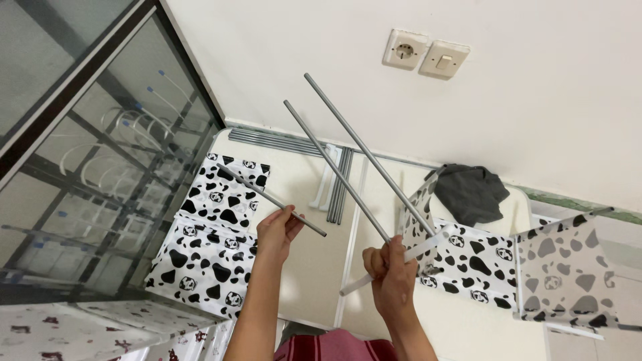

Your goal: The person assembles a collapsible drying rack by inserting metal rods into fabric sleeves and connecting them to a white plastic frame. They repeatedly insert and remove rods, adjust the frame, and wipe the surface with a dark cloth.

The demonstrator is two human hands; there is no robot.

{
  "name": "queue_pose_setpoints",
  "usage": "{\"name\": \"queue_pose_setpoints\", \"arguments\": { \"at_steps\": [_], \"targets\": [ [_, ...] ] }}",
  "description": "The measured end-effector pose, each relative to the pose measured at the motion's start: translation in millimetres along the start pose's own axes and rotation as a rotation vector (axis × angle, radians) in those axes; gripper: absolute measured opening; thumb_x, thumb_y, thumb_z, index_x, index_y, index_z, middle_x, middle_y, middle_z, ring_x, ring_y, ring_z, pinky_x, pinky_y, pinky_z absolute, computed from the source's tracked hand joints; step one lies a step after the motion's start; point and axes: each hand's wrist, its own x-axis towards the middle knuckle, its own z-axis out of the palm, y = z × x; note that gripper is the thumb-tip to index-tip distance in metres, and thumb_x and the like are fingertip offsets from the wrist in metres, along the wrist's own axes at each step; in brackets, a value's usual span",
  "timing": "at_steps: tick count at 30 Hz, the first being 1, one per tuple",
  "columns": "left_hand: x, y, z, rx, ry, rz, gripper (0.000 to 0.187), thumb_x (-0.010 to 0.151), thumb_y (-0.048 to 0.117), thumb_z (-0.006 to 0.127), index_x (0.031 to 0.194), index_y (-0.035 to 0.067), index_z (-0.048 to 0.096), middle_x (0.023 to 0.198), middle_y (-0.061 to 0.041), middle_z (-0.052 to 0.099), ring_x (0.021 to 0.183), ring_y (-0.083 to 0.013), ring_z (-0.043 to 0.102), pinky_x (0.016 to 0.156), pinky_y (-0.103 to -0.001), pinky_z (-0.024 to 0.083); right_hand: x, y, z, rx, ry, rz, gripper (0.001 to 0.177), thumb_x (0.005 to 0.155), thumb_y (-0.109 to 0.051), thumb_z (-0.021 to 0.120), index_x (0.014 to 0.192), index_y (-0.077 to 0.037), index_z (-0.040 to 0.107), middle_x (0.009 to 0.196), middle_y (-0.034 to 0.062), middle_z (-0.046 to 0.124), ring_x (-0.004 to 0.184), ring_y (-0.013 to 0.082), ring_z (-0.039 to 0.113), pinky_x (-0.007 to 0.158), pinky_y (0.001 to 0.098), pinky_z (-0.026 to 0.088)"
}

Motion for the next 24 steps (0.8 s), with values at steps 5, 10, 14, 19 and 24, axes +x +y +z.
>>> {"name": "queue_pose_setpoints", "arguments": {
  "at_steps": [5, 10, 14, 19, 24],
  "targets": [
    [85.9, 2.8, -7.7, 0.060, 0.062, 0.035, 0.016, 0.093, 0.006, 0.067, 0.102, -0.007, 0.065, 0.092, -0.014, 0.072, 0.079, -0.0236, 0.073, 0.072, -0.034, 0.066, 9.9, 7.9, 12.8, -0.031, 0.089, 0.055, 0.049, 0.110, -0.031, 0.044, 0.066, -0.014, 0.028, 0.057, -0.0021, 0.015, 0.052, 0.0134, 0.020, 0.049, 0.0323, 0.020],
    [170.0, 20.5, -10.5, 0.122, 0.087, -0.020, 0.013, 0.086, -0.002, 0.070, 0.092, -0.011, 0.062, 0.087, -0.018, 0.071, 0.071, -0.0252, 0.073, 0.071, -0.037, 0.069, 25.2, 23.1, 18.6, -0.049, 0.128, 0.042, 0.047, 0.107, -0.031, 0.045, 0.067, -0.013, 0.029, 0.055, -0.0007, 0.018, 0.051, 0.0148, 0.021, 0.049, 0.0340, 0.023],
    [221.2, 33.7, 2.8, 0.215, 0.180, -0.066, 0.013, 0.087, -0.003, 0.069, 0.086, -0.015, 0.063, 0.088, -0.021, 0.069, 0.071, -0.0277, 0.073, 0.070, -0.038, 0.064, 35.8, 36.2, 14.5, -0.039, 0.083, -0.032, 0.050, 0.110, -0.034, 0.042, 0.066, -0.013, 0.030, 0.052, -0.0004, 0.020, 0.048, 0.0167, 0.024, 0.059, 0.0377, 0.034],
    [261.0, 36.1, 22.1, 0.209, 0.252, -0.128, 0.015, 0.090, -0.003, 0.066, 0.089, -0.018, 0.064, 0.090, -0.022, 0.070, 0.072, -0.0288, 0.073, 0.068, -0.039, 0.064, 48.9, 45.0, 11.1, -0.042, 0.328, -0.011, 0.047, 0.106, -0.033, 0.046, 0.065, -0.015, 0.030, 0.050, -0.0023, 0.018, 0.042, 0.0142, 0.019, 0.059, 0.0402, 0.038],
    [290.7, 30.0, 35.7, 0.239, 0.272, -0.171, 0.016, 0.091, -0.002, 0.067, 0.094, -0.017, 0.065, 0.093, -0.023, 0.071, 0.073, -0.0283, 0.074, 0.067, -0.038, 0.064, 55.1, 54.2, 11.8, -0.142, 0.564, 0.031, 0.046, 0.102, -0.035, 0.050, 0.066, -0.018, 0.028, 0.050, -0.0043, 0.016, 0.040, 0.0127, 0.016, 0.058, 0.0402, 0.038]
  ]
}}
